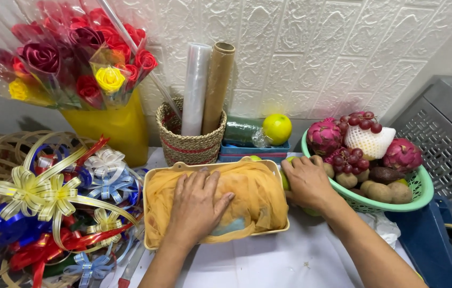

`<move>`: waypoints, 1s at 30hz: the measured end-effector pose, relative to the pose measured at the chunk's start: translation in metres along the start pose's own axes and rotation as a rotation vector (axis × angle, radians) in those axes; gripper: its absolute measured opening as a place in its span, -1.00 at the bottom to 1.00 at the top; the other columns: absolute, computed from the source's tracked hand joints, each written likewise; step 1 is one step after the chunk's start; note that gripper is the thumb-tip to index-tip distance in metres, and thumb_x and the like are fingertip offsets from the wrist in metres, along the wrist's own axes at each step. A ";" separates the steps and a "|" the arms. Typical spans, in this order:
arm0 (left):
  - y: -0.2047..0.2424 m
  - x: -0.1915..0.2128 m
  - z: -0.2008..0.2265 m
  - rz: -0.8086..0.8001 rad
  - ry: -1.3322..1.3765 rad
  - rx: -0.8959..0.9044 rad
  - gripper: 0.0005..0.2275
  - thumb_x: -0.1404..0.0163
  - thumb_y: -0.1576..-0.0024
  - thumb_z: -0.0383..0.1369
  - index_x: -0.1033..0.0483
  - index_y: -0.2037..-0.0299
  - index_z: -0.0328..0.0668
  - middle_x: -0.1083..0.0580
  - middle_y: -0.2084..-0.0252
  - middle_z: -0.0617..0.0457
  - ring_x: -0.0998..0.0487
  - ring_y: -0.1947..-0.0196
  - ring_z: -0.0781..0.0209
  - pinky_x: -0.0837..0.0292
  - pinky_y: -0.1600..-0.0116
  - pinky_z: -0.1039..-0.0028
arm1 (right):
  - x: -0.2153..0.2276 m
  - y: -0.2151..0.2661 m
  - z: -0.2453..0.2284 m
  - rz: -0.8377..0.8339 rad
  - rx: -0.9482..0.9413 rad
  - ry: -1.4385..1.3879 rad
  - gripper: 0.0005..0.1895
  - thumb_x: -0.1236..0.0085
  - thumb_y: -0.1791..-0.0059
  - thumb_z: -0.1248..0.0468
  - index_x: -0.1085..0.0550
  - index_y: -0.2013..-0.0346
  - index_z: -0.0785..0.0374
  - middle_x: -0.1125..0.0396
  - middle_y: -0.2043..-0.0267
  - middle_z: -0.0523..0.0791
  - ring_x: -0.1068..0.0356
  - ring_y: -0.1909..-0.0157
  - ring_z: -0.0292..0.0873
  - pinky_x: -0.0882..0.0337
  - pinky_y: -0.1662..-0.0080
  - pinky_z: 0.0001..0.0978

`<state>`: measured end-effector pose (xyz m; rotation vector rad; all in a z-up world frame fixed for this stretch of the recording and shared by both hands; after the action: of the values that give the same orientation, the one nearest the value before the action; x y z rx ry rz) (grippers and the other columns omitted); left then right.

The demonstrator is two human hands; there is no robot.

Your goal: The person places items into a small rectangular basket and covers them with a translucent yellow fabric by hand. They then reach into a larger bowl of fruit and pick up items including grapes and dragon fruit one at a time.

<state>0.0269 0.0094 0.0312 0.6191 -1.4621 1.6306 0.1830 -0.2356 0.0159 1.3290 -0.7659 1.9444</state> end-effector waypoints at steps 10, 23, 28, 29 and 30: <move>-0.006 -0.017 0.009 0.011 -0.003 -0.019 -0.46 0.09 -0.20 0.09 -0.46 -0.19 -0.17 -0.47 -0.13 -0.17 -0.42 -0.18 -0.12 -0.11 -0.33 -0.03 | 0.059 0.013 -0.002 0.062 -0.065 -0.064 -0.58 0.18 0.02 0.28 -0.36 -0.14 0.02 -0.34 0.01 -0.10 -0.32 -0.04 0.08 -0.34 0.02 0.03; -0.012 -0.018 0.011 -0.124 0.085 0.048 -0.43 0.18 -0.24 0.10 -0.38 -0.27 -0.16 -0.44 -0.13 -0.21 -0.42 -0.28 -0.17 -0.13 -0.35 -0.10 | 0.055 0.014 -0.078 0.126 0.104 -0.551 -0.28 0.04 0.00 -0.25 -0.21 -0.39 -0.09 -0.24 -0.20 -0.03 -0.29 -0.25 0.19 -0.43 -0.07 0.15; -0.014 -0.011 0.003 -0.151 0.196 0.111 -0.39 0.09 -0.19 0.08 -0.31 -0.33 -0.17 -0.44 -0.17 -0.23 -0.42 -0.28 -0.22 -0.12 -0.36 -0.11 | 0.044 0.011 -0.080 0.087 0.105 -0.567 -0.26 0.02 0.01 -0.26 -0.21 -0.40 -0.09 -0.22 -0.18 -0.04 -0.29 -0.23 0.21 -0.48 -0.02 0.17; -0.014 -0.005 0.002 -0.111 0.302 0.119 -0.41 0.04 -0.18 0.02 -0.33 -0.34 -0.17 -0.46 -0.14 -0.26 -0.45 -0.25 -0.26 -0.17 -0.34 -0.10 | 0.042 0.013 -0.080 0.092 0.098 -0.567 -0.25 0.03 0.01 -0.28 -0.20 -0.40 -0.10 -0.22 -0.18 -0.04 -0.28 -0.24 0.20 -0.48 -0.02 0.16; -0.017 0.002 0.000 -0.066 0.405 0.124 -0.42 -0.01 -0.17 -0.04 -0.35 -0.34 -0.17 -0.47 -0.10 -0.29 -0.47 -0.21 -0.31 -0.22 -0.32 -0.08 | 0.043 0.013 -0.080 0.105 0.091 -0.566 -0.23 0.05 0.02 -0.31 -0.20 -0.41 -0.11 -0.22 -0.17 -0.04 -0.28 -0.25 0.20 -0.48 -0.02 0.15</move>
<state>0.0400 0.0094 0.0424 0.3709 -1.0424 1.6860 0.1168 -0.1745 0.0298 1.9674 -1.0340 1.7025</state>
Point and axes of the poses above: each hand's wrist, its own y-axis away from the middle knuckle, its own x-axis out of the back of the hand, z = x × y, the point moved 4 cm from there along -y, towards the middle knuckle
